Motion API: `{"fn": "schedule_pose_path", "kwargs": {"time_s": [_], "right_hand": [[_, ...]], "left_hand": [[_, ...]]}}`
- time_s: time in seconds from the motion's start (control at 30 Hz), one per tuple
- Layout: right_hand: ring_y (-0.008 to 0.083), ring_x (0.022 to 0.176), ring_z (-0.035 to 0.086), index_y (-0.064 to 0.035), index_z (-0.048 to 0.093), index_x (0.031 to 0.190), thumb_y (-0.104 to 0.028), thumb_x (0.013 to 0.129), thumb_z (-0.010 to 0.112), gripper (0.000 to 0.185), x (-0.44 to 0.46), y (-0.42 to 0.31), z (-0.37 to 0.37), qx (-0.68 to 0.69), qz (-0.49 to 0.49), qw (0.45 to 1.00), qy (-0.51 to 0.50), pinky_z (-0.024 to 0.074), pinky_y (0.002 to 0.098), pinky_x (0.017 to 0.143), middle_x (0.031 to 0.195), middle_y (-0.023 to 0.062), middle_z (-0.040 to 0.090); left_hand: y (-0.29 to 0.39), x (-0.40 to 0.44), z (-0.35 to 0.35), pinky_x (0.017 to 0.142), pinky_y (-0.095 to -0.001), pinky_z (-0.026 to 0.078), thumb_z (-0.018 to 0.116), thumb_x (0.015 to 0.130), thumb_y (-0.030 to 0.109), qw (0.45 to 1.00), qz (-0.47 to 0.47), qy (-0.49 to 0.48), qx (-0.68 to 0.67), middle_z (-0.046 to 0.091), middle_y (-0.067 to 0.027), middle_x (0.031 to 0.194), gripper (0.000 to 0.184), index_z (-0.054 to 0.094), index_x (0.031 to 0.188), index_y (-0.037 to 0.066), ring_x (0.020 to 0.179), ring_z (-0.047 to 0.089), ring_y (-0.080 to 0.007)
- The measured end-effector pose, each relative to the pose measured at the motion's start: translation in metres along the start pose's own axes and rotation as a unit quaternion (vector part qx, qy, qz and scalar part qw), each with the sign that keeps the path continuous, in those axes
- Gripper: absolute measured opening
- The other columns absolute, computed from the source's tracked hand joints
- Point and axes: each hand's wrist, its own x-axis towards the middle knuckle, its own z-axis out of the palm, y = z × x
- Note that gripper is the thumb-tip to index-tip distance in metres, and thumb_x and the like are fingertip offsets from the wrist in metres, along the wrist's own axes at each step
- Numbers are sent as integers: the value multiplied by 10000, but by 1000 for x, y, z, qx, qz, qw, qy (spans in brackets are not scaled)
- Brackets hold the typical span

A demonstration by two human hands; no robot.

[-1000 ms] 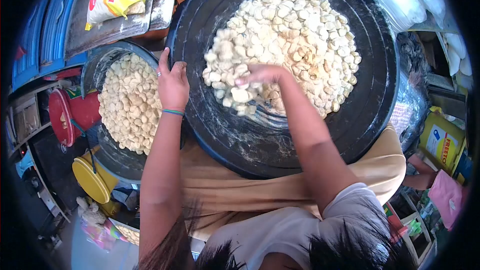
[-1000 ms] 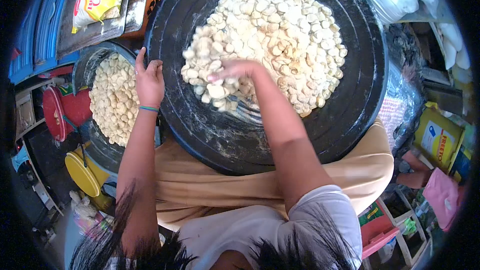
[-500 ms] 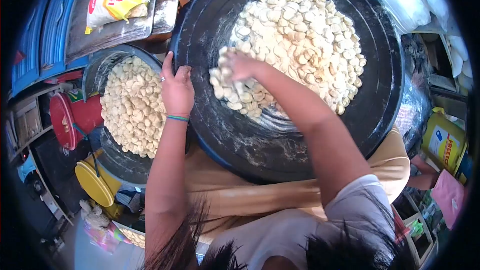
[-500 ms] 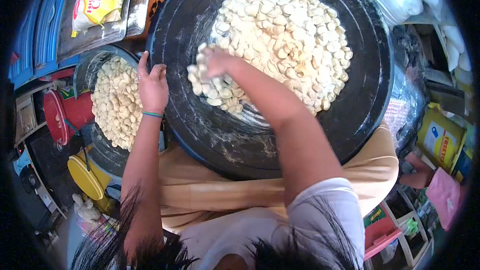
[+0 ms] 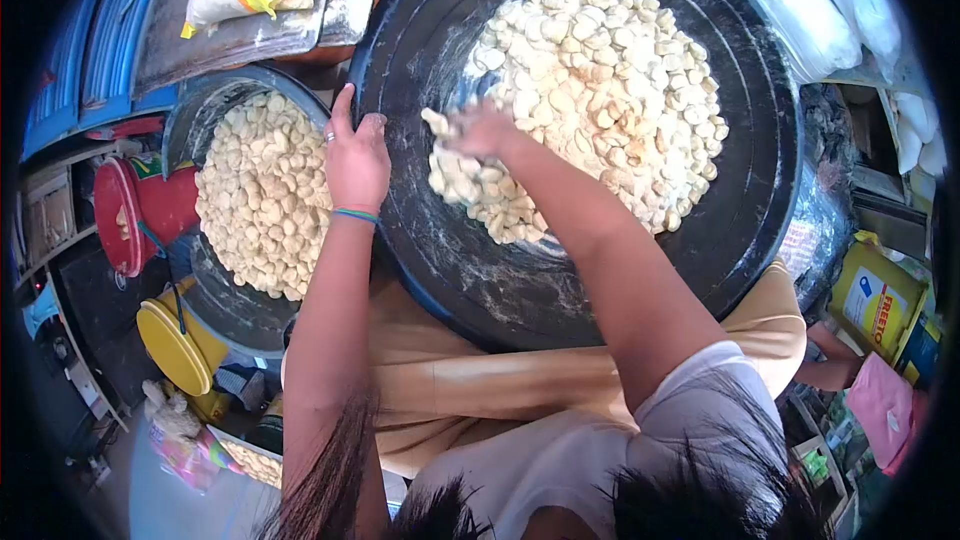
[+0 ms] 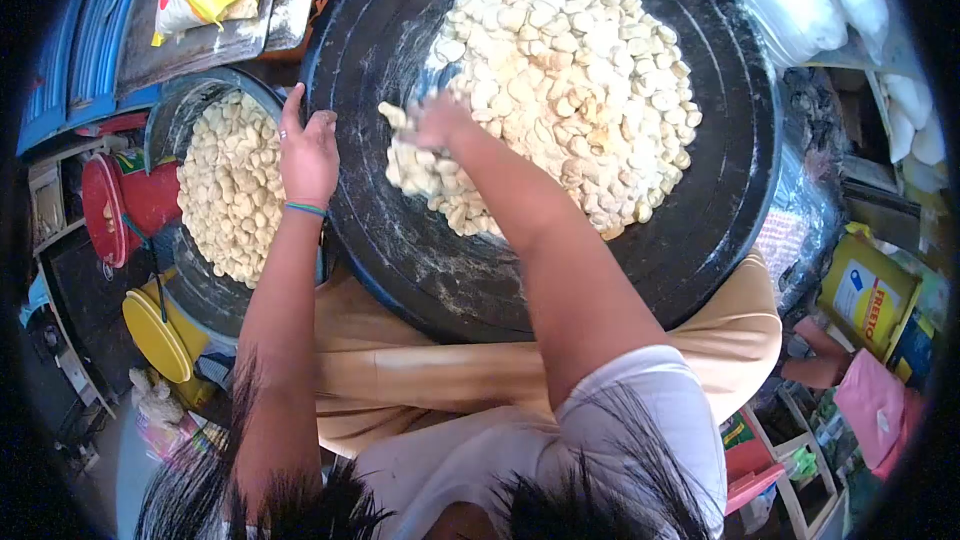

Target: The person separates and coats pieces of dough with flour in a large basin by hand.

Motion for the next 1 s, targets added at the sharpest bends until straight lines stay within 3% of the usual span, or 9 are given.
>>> {"fn": "schedule_pose_path", "kwargs": {"time_s": [0.13,0.3,0.43,0.57,0.7,0.8,0.87,0.93,1.0], "right_hand": [[437,1351,223,-226,390,1414,-587,704,679,847,-79,15,13,18,-131,977,-165,189,618,1084,1478,137,320],[334,1295,351,-177,531,1293,-580,703,680,730,-98,52,16,80,-129,969,-197,329,547,1032,1376,133,434],[317,1393,214,-162,418,1400,-478,834,575,667,-41,49,-18,-64,11,988,137,155,615,1090,1449,120,351],[401,1418,59,-155,285,1454,-668,736,548,921,-25,-2,35,-36,22,999,12,53,627,1100,1526,124,212],[372,1365,221,-153,356,1416,-590,727,630,861,-84,11,41,3,-123,987,-101,227,615,1061,1480,137,278],[325,1261,377,-111,470,1342,-508,716,706,778,-135,53,26,131,-219,934,-251,353,476,1029,1369,162,391],[286,1056,557,-99,581,1220,-547,766,661,643,-181,92,14,331,-168,916,-150,477,382,889,1152,188,541],[235,760,637,-59,626,1080,-596,819,590,598,-222,126,-7,489,135,853,-125,531,339,663,854,145,610],[178,528,560,-17,609,930,-702,790,534,704,-230,194,55,373,301,850,-220,452,288,458,665,94,572]], "left_hand": [[5,2,-6,905,-434,474,580,827,72,999,-21,-28,6,398,-114,1392,106,654,902,85,1157,480,-362],[4,1,-4,931,-437,458,563,835,72,998,-36,-46,-4,376,-121,1409,119,654,912,78,1164,473,-379],[7,1,-5,923,-439,468,551,845,79,999,-21,-37,26,373,-127,1407,125,652,919,78,1166,476,-393],[2,1,2,913,-449,472,537,856,92,999,0,-19,35,385,-126,1398,134,655,921,92,1144,491,-390],[5,9,4,916,-428,455,550,837,105,995,22,-7,95,415,-126,1383,129,650,915,80,1192,466,-354],[21,13,-2,913,-408,452,557,806,120,940,226,51,251,431,-142,1361,155,647,927,84,1177,472,-328],[33,21,20,898,-430,453,559,779,137,932,285,-55,216,488,-148,1284,198,637,958,102,1139,499,-317],[37,18,80,899,-461,445,537,859,220,947,183,-261,48,566,-149,1158,222,628,1009,84,1111,524,-339],[40,15,128,925,-454,431,476,914,345,946,86,-310,39,582,-187,1122,340,626,1030,63,1032,555,-365]]}}
